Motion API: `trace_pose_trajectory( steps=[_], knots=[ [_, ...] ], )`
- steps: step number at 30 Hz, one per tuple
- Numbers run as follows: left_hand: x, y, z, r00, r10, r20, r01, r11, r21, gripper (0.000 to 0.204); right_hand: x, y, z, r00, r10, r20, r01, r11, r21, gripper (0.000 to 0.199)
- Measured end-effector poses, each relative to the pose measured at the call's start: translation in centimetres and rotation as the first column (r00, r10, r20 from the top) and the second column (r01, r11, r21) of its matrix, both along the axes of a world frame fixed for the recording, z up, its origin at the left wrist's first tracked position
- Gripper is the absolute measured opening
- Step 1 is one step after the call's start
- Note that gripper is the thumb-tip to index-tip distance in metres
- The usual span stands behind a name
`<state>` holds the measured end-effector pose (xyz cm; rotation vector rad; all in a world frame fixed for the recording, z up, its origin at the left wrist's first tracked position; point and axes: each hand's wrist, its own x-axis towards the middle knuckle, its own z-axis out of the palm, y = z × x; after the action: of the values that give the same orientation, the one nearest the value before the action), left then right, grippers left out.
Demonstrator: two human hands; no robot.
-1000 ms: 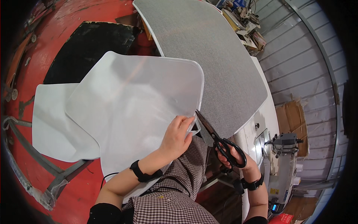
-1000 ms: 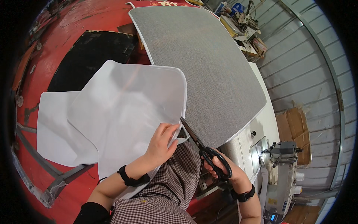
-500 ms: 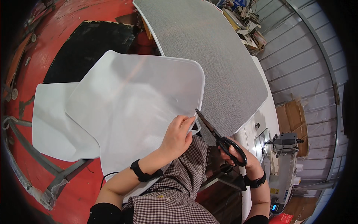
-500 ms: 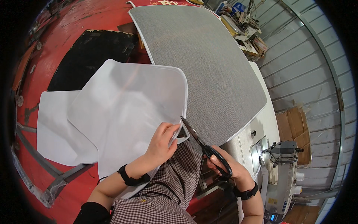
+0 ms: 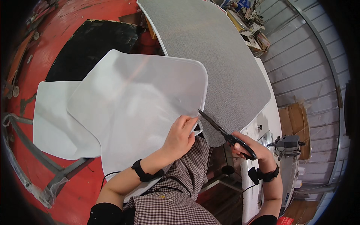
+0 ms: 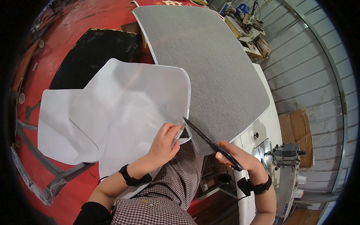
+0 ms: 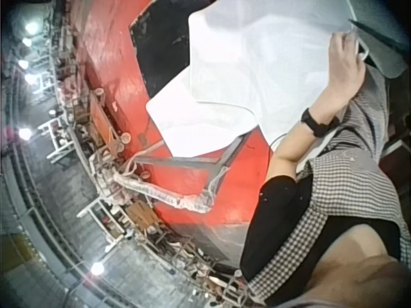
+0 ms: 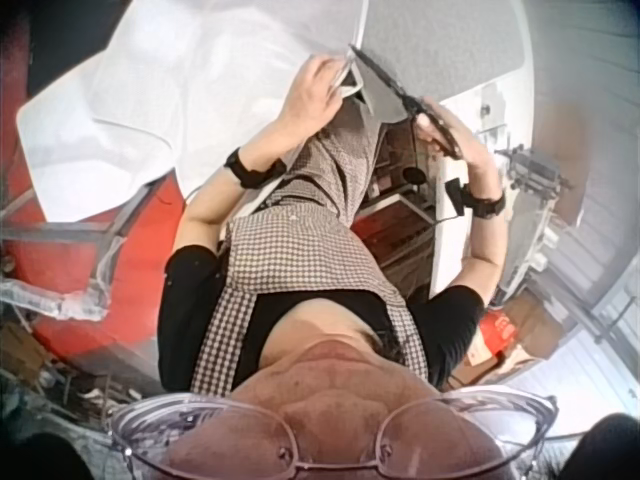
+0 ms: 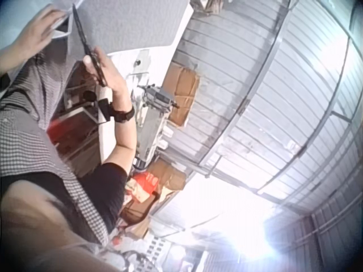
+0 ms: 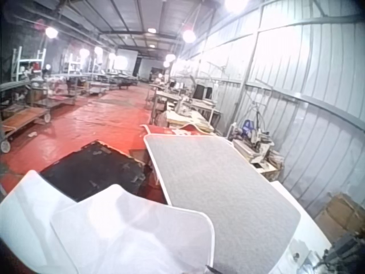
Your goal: Using a sewing machine and scissors to trim and assemble fabric covers for chairs.
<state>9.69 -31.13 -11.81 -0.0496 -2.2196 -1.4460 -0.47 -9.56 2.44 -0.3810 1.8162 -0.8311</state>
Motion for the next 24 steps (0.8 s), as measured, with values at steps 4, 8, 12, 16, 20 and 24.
trace_pose_trajectory(
  steps=[4, 8, 12, 16, 20, 24],
  knots=[
    [0.0, 0.0, -0.1, 1.0, 0.008, -0.005, -0.008, 1.0, 0.001, 0.044, -0.6, -0.7, 1.2, 0.998, 0.059, -0.033, -0.057, 0.997, 0.046, 0.058],
    [0.0, 0.0, -0.1, 1.0, 0.008, -0.015, -0.007, 1.0, 0.003, 0.044, -0.7, -1.3, 2.0, 0.999, 0.048, 0.011, -0.049, 0.996, 0.069, 0.049],
    [-0.1, 0.0, 0.0, 1.0, -0.001, -0.018, 0.001, 1.0, 0.02, 0.044, -0.5, -1.5, 1.9, 0.999, 0.016, 0.038, -0.019, 0.998, 0.067, 0.053],
    [-0.1, 0.1, 0.0, 1.0, 0.0, -0.016, 0.0, 0.999, 0.04, 0.048, -0.5, -1.4, 1.6, 0.999, 0.026, 0.033, -0.028, 0.999, 0.039, 0.054],
    [0.0, 0.2, -0.2, 1.0, 0.004, -0.009, -0.004, 1.0, 0.024, 0.048, -0.5, -1.4, 1.5, 0.998, 0.028, 0.049, -0.031, 0.998, 0.046, 0.051],
    [0.0, 0.1, -0.3, 1.0, 0.017, -0.025, -0.018, 1.0, -0.026, 0.044, -0.5, -1.6, 1.8, 0.998, -0.011, 0.059, 0.006, 0.996, 0.084, 0.046]
  ],
)
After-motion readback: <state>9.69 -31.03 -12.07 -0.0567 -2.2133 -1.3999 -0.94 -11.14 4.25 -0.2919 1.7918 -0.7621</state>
